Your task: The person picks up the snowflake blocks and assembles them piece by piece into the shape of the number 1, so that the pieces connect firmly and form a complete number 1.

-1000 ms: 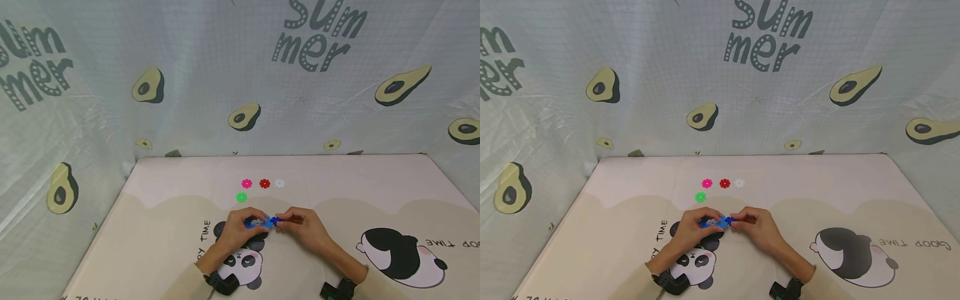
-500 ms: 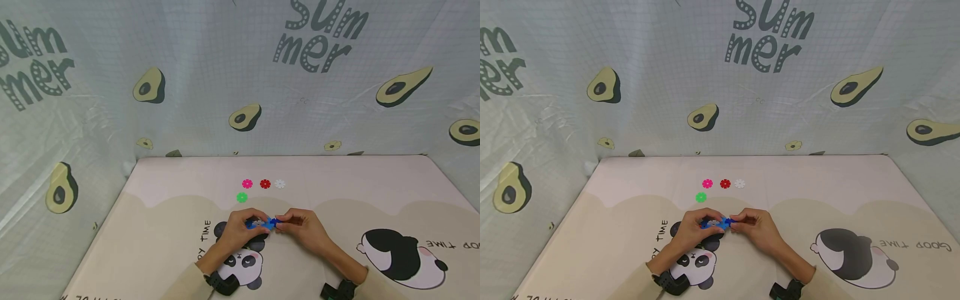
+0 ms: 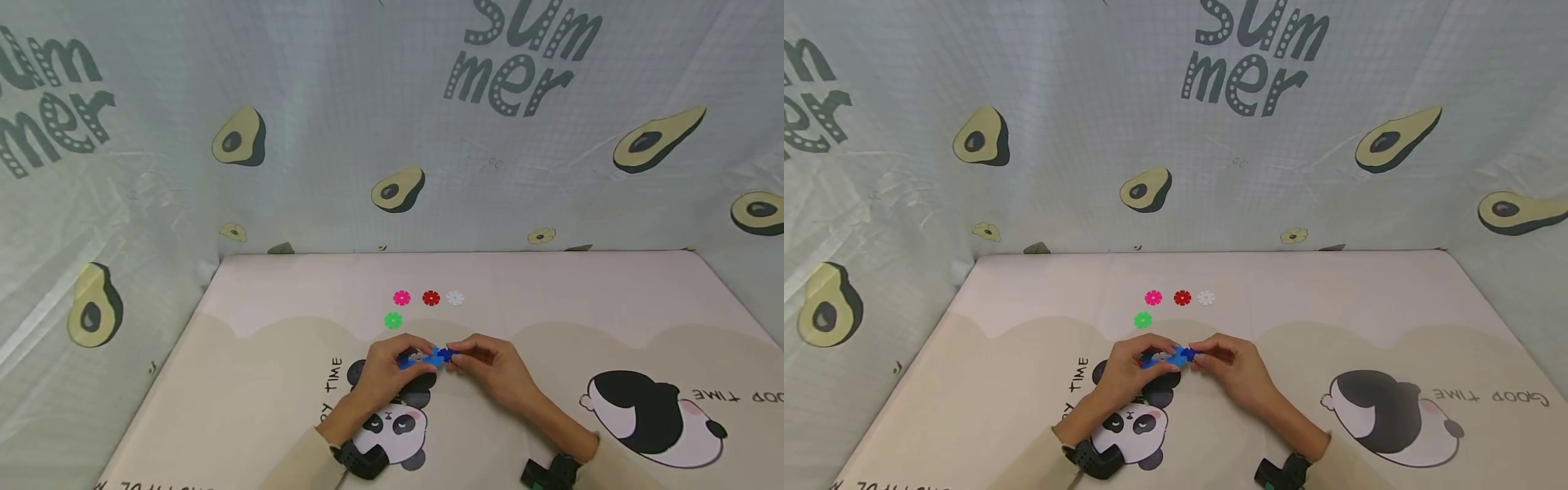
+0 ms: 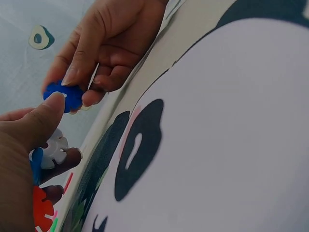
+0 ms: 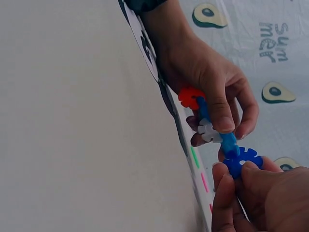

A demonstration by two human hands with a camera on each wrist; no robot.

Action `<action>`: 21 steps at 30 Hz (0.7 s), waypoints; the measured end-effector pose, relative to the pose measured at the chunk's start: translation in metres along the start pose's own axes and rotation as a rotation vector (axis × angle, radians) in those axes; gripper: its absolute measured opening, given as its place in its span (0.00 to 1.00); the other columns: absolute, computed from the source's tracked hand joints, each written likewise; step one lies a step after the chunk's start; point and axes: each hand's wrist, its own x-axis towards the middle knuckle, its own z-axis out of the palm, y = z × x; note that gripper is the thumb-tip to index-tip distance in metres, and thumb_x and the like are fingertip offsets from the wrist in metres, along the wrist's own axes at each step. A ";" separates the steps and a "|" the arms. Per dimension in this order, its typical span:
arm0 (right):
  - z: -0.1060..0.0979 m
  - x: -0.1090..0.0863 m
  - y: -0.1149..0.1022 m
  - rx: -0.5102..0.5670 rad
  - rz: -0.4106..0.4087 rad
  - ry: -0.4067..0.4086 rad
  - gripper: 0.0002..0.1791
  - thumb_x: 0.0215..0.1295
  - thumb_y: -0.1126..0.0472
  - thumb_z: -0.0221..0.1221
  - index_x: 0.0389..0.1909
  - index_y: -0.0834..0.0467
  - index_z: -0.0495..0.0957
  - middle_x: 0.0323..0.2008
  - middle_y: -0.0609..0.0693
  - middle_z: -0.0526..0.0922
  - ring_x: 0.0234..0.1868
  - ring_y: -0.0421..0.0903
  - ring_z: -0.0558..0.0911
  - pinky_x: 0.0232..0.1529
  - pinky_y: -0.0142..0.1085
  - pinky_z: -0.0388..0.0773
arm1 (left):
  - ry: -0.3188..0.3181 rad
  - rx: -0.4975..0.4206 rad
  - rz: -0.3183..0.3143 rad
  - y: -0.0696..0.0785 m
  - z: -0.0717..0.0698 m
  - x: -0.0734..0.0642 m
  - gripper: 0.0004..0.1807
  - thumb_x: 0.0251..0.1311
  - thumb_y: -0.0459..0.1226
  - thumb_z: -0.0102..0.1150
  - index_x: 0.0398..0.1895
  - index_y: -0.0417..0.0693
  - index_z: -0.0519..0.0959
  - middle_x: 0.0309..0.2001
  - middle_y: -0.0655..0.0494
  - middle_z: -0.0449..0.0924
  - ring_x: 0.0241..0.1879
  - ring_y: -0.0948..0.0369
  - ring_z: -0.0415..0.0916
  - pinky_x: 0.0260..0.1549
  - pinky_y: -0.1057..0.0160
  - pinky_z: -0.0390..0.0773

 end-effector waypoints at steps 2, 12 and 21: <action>-0.001 0.000 0.000 -0.040 0.004 0.020 0.10 0.62 0.63 0.63 0.43 0.58 0.84 0.38 0.50 0.85 0.37 0.49 0.85 0.39 0.35 0.81 | 0.002 0.009 0.016 -0.001 0.000 0.000 0.13 0.48 0.33 0.72 0.38 0.47 0.82 0.39 0.58 0.84 0.41 0.63 0.80 0.40 0.64 0.79; -0.003 0.000 -0.003 -0.099 0.047 0.105 0.09 0.56 0.59 0.68 0.39 0.53 0.85 0.35 0.47 0.86 0.37 0.46 0.84 0.41 0.34 0.80 | -0.012 0.061 0.020 -0.002 0.000 0.002 0.21 0.50 0.34 0.71 0.49 0.49 0.80 0.43 0.57 0.84 0.38 0.63 0.78 0.39 0.66 0.78; -0.002 0.001 -0.001 -0.089 0.041 0.104 0.10 0.56 0.63 0.68 0.40 0.58 0.84 0.33 0.50 0.85 0.35 0.46 0.85 0.39 0.31 0.80 | -0.057 0.188 0.015 0.001 -0.003 0.002 0.26 0.55 0.40 0.68 0.58 0.54 0.75 0.43 0.61 0.84 0.41 0.65 0.78 0.39 0.65 0.74</action>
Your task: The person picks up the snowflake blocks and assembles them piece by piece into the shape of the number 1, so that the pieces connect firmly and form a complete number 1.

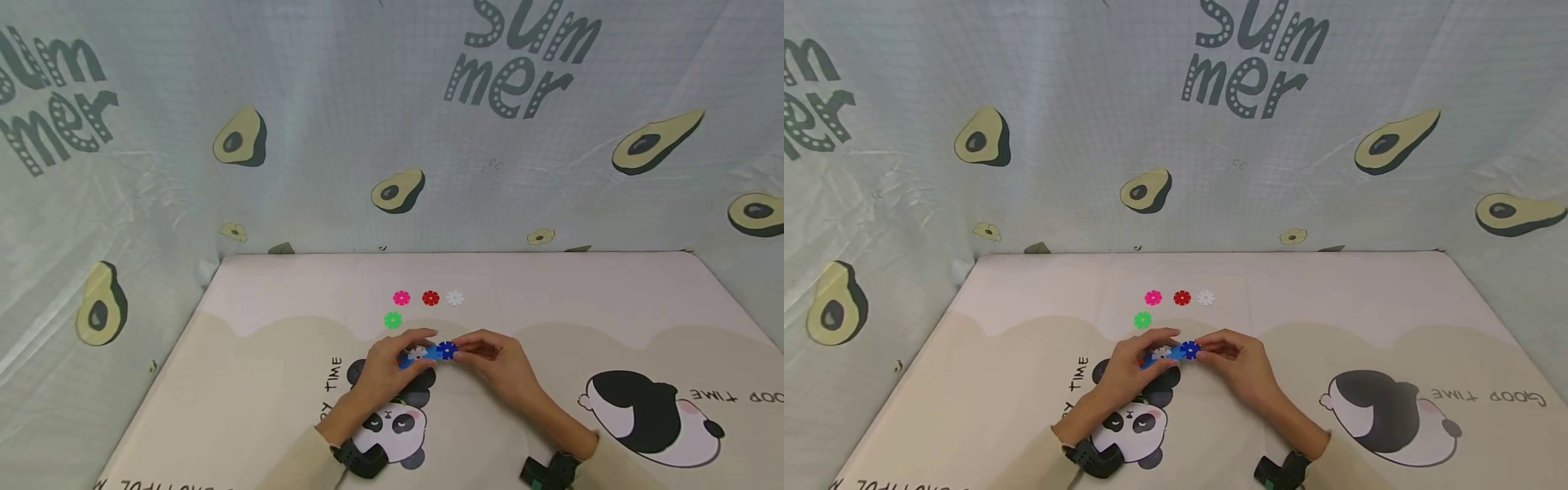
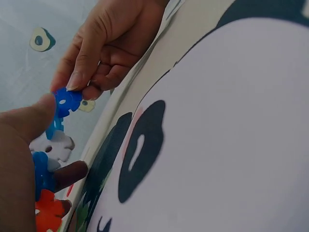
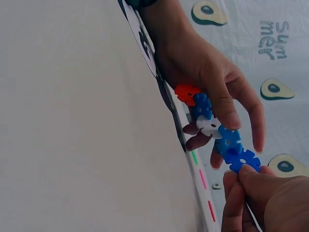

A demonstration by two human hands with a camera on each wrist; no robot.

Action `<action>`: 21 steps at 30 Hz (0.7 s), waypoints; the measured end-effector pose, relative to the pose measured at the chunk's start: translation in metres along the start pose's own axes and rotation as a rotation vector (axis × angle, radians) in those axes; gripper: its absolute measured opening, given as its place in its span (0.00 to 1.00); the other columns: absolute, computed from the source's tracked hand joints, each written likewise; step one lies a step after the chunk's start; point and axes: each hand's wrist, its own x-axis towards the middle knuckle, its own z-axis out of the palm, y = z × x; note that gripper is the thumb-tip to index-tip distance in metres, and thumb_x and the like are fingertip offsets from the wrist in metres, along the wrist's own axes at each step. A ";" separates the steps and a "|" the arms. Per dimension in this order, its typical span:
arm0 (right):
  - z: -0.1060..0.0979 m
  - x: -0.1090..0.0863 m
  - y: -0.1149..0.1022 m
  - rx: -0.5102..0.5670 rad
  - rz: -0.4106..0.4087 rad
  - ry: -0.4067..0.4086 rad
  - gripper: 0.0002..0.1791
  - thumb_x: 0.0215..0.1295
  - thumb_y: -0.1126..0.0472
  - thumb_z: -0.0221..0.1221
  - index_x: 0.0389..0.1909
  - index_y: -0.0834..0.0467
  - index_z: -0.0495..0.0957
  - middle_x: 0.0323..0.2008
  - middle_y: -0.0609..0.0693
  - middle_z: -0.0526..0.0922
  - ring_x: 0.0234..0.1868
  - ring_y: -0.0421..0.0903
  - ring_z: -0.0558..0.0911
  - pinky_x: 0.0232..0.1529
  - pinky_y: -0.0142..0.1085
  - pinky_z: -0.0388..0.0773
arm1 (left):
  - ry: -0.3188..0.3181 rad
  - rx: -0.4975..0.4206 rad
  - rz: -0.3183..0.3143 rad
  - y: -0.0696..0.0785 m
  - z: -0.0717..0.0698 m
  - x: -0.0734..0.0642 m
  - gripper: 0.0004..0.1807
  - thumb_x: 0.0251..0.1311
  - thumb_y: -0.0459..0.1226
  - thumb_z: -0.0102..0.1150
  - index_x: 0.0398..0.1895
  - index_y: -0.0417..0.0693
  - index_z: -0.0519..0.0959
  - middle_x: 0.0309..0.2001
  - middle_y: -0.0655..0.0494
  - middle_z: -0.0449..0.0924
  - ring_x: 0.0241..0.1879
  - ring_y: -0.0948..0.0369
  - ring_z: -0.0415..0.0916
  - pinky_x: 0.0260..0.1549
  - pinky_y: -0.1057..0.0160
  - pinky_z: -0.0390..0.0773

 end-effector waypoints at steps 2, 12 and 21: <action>0.001 0.000 -0.001 0.000 0.010 -0.001 0.10 0.56 0.65 0.67 0.40 0.59 0.84 0.33 0.51 0.85 0.35 0.46 0.85 0.39 0.31 0.80 | -0.011 0.052 0.021 0.000 -0.001 0.000 0.26 0.55 0.41 0.69 0.59 0.56 0.75 0.43 0.62 0.84 0.41 0.66 0.77 0.40 0.65 0.72; 0.003 -0.003 -0.034 0.007 0.028 -0.026 0.11 0.56 0.72 0.65 0.41 0.67 0.81 0.33 0.58 0.85 0.35 0.48 0.85 0.38 0.30 0.80 | -0.051 0.058 0.088 -0.003 -0.001 0.002 0.22 0.52 0.38 0.70 0.53 0.54 0.81 0.46 0.65 0.83 0.49 0.70 0.77 0.42 0.67 0.70; -0.003 0.002 -0.004 -0.028 0.036 -0.054 0.14 0.57 0.61 0.68 0.45 0.58 0.82 0.37 0.49 0.85 0.38 0.45 0.85 0.42 0.31 0.79 | -0.039 0.014 0.062 0.000 0.000 0.001 0.22 0.53 0.35 0.69 0.53 0.54 0.81 0.44 0.65 0.83 0.46 0.69 0.77 0.37 0.68 0.67</action>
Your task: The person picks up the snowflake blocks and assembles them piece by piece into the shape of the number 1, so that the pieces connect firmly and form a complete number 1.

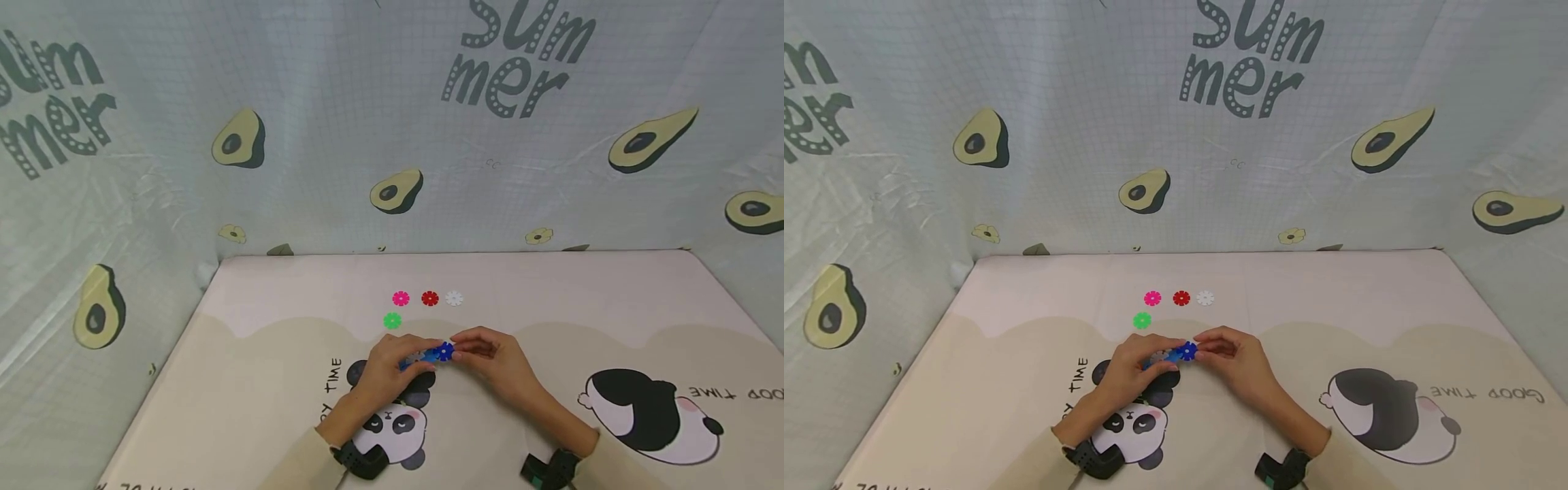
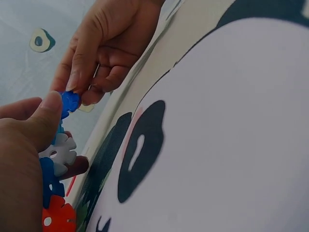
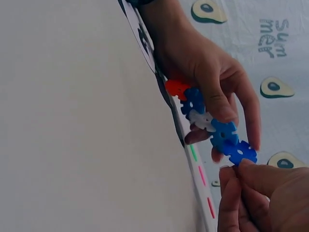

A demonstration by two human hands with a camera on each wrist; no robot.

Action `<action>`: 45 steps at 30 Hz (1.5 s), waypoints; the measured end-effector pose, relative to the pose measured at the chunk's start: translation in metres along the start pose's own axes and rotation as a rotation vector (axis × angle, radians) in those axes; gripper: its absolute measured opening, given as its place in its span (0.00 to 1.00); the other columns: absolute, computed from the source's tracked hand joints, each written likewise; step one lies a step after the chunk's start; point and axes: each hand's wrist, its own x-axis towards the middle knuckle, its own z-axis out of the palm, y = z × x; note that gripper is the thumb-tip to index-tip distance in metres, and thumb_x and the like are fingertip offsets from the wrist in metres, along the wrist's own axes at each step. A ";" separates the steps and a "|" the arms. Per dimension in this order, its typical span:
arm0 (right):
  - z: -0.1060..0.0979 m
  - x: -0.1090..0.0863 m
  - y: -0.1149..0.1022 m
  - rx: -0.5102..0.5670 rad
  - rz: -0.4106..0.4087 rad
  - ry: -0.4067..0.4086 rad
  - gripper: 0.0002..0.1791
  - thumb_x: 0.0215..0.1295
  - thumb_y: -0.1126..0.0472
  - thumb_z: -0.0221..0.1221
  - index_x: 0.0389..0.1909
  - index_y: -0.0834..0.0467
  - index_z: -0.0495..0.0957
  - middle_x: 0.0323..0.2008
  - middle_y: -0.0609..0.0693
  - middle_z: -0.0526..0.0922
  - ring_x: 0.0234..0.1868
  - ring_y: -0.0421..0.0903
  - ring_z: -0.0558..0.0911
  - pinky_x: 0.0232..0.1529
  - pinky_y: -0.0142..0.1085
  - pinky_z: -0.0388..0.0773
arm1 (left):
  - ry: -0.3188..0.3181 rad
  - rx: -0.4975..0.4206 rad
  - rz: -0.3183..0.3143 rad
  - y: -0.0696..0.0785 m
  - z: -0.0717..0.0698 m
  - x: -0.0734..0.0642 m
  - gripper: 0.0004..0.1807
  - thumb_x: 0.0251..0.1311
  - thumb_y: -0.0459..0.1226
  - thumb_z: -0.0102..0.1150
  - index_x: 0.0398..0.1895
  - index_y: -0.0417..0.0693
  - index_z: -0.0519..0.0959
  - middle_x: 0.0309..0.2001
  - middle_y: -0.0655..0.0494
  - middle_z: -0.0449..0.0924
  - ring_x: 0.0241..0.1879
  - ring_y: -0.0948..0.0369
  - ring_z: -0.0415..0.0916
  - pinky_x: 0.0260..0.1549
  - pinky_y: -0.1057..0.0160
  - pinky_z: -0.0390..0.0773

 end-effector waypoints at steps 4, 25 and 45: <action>-0.008 0.006 -0.001 -0.037 -0.004 -0.059 0.15 0.57 0.60 0.67 0.46 0.58 0.82 0.41 0.49 0.85 0.41 0.44 0.84 0.43 0.32 0.79 | 0.004 -0.001 0.004 0.000 0.000 0.000 0.22 0.53 0.35 0.69 0.54 0.53 0.81 0.45 0.64 0.83 0.47 0.69 0.77 0.38 0.68 0.69; -0.029 0.047 0.010 -0.168 -0.016 0.093 0.14 0.62 0.56 0.64 0.47 0.55 0.82 0.42 0.49 0.84 0.44 0.45 0.81 0.44 0.29 0.77 | 0.150 0.041 0.153 -0.004 0.002 0.003 0.23 0.47 0.31 0.72 0.50 0.50 0.82 0.45 0.59 0.82 0.47 0.63 0.77 0.41 0.69 0.73; -0.017 0.075 0.023 -0.359 0.020 0.203 0.15 0.59 0.60 0.67 0.48 0.54 0.82 0.30 0.50 0.75 0.34 0.47 0.71 0.30 0.34 0.69 | 0.109 -0.031 0.145 -0.005 0.003 0.002 0.22 0.48 0.28 0.71 0.50 0.49 0.82 0.45 0.58 0.82 0.47 0.63 0.77 0.46 0.65 0.74</action>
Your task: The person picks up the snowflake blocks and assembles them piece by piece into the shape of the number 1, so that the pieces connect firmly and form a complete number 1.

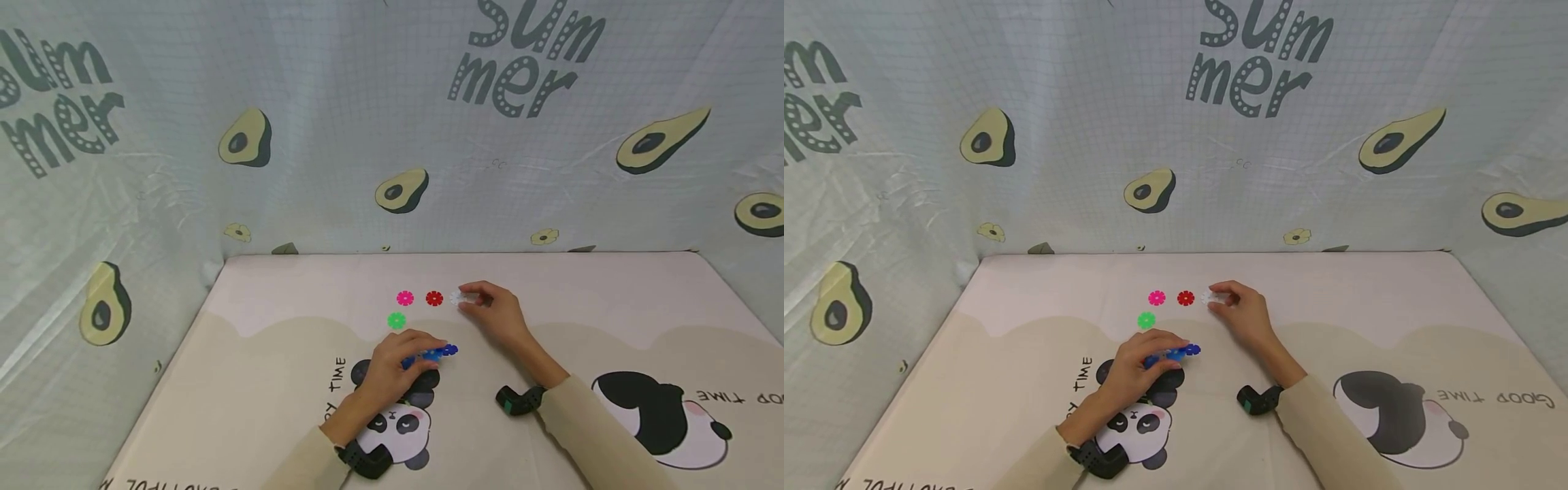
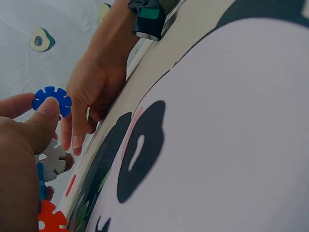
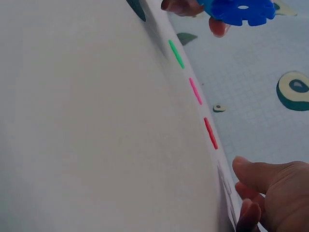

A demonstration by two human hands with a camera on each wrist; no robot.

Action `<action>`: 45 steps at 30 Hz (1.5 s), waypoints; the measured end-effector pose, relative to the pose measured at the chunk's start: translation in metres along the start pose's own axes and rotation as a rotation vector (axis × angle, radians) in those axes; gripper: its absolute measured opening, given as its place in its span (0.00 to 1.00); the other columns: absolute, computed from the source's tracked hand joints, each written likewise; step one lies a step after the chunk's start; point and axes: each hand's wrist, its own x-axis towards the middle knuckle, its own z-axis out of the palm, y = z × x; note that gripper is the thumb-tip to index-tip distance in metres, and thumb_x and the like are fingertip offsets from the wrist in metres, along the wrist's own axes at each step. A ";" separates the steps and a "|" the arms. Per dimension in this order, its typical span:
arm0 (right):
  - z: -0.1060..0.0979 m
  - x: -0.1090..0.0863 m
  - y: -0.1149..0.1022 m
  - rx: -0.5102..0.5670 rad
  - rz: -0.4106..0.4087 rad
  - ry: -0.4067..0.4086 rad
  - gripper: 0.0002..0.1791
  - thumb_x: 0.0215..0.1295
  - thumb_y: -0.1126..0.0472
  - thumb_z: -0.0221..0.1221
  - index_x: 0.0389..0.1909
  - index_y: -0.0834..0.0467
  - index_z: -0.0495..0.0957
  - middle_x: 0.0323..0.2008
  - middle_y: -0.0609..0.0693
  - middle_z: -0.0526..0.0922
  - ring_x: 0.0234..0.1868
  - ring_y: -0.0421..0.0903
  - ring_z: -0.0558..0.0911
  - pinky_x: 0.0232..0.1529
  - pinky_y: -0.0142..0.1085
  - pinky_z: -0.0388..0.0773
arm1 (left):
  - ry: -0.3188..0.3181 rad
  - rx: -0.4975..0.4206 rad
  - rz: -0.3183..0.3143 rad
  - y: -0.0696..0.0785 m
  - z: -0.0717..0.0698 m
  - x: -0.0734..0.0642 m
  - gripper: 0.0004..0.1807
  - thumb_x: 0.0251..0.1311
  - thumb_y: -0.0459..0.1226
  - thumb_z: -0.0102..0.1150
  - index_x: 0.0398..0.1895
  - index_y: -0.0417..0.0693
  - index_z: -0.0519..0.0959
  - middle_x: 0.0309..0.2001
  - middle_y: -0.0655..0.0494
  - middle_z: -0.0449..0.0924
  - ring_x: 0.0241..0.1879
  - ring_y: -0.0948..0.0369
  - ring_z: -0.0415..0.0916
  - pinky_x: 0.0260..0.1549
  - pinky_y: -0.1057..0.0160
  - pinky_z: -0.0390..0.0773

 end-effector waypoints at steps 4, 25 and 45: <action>0.004 0.003 0.002 -0.021 0.017 0.002 0.16 0.58 0.59 0.67 0.48 0.54 0.82 0.32 0.50 0.76 0.34 0.47 0.70 0.29 0.35 0.68 | -0.006 -0.004 -0.003 0.000 0.000 0.001 0.22 0.49 0.29 0.70 0.50 0.49 0.82 0.45 0.58 0.82 0.47 0.63 0.77 0.46 0.65 0.74; 0.006 0.007 -0.004 -0.059 0.033 0.005 0.16 0.58 0.64 0.66 0.49 0.56 0.81 0.38 0.51 0.79 0.34 0.48 0.69 0.31 0.35 0.69 | 0.004 0.036 -0.024 0.001 -0.003 0.002 0.22 0.48 0.31 0.71 0.49 0.51 0.82 0.45 0.62 0.83 0.48 0.67 0.77 0.39 0.66 0.65; 0.000 -0.004 -0.002 -0.102 -0.052 -0.023 0.17 0.58 0.66 0.66 0.49 0.61 0.80 0.34 0.52 0.76 0.34 0.47 0.73 0.35 0.38 0.73 | 0.013 0.023 -0.107 0.000 -0.001 -0.003 0.21 0.52 0.32 0.69 0.52 0.50 0.81 0.47 0.62 0.83 0.46 0.68 0.77 0.35 0.65 0.62</action>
